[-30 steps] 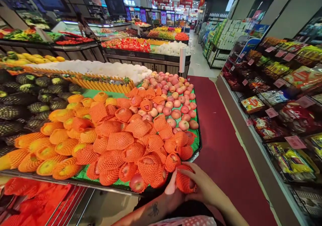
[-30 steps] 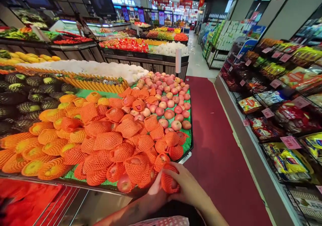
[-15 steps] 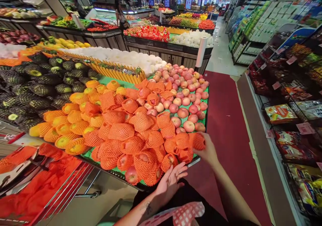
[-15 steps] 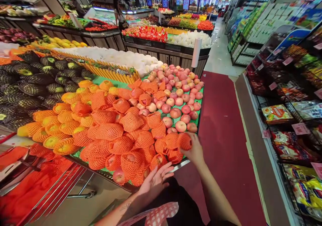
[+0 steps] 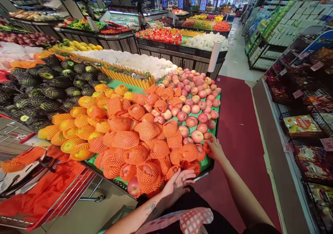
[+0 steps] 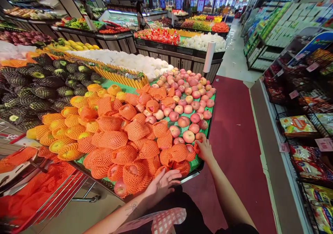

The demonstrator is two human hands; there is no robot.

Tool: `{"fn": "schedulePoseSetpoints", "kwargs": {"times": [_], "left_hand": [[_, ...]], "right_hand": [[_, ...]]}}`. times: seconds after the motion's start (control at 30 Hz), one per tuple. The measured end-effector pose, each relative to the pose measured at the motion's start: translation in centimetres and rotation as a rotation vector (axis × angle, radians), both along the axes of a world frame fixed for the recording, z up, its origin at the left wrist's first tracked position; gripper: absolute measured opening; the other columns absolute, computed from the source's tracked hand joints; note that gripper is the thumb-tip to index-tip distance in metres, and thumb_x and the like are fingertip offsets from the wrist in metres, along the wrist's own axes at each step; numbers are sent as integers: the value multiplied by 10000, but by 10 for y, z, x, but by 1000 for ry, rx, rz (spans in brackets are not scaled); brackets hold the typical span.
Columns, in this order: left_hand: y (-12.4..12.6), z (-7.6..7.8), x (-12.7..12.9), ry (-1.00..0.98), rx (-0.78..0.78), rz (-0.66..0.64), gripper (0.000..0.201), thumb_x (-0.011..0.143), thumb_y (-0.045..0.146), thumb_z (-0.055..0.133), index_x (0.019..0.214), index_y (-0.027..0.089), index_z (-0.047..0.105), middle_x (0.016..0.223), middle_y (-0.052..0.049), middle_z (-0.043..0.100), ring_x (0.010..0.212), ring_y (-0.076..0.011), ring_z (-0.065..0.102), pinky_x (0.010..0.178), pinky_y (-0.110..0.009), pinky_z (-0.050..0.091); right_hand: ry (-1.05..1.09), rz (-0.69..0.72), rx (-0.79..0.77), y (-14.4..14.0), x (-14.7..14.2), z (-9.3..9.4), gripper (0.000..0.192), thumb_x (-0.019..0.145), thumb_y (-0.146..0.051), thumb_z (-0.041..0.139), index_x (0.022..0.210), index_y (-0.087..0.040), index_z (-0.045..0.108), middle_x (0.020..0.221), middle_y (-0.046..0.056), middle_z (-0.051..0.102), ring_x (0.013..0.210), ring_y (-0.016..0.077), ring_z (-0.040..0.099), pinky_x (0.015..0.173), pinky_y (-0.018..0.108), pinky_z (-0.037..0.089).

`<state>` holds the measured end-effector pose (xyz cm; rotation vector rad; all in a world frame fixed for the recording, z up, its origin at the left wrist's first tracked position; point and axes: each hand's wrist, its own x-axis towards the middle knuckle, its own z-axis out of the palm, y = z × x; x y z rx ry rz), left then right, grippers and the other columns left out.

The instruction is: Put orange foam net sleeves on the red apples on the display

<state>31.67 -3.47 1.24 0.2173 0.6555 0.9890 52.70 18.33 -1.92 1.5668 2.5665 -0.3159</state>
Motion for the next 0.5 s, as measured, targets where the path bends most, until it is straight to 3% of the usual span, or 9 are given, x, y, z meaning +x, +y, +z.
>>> {"fn": "schedulePoseSetpoints", "kwargs": {"times": [0.17, 0.27, 0.5], "left_hand": [[5, -1, 1, -8, -19, -10, 582, 929, 674, 508, 1217, 207, 700, 1322, -105, 635, 1112, -255, 552, 839, -317, 361], [4, 1, 4, -8, -39, -5, 564, 965, 648, 462, 1195, 201, 716, 1291, -95, 651, 1114, -264, 552, 841, -321, 353], [2, 6, 2, -3, -22, 2, 551, 1029, 578, 355, 1169, 193, 723, 1259, -87, 666, 1106, -249, 560, 828, -316, 350]], "right_hand": [[11, -40, 67, -1, -2, -11, 526, 885, -127, 521, 1397, -248, 555, 1576, 173, 310, 1291, 361, 402, 905, 420, 446], [-3, -32, 81, -3, -5, -17, 532, 918, -128, 455, 1437, -226, 516, 1543, 181, 365, 1311, 358, 384, 960, 433, 430], [-110, 18, 26, 10, -8, -14, 743, 855, -217, 600, 1548, -170, 334, 1598, 212, 311, 1395, 366, 336, 1050, 457, 368]]}}
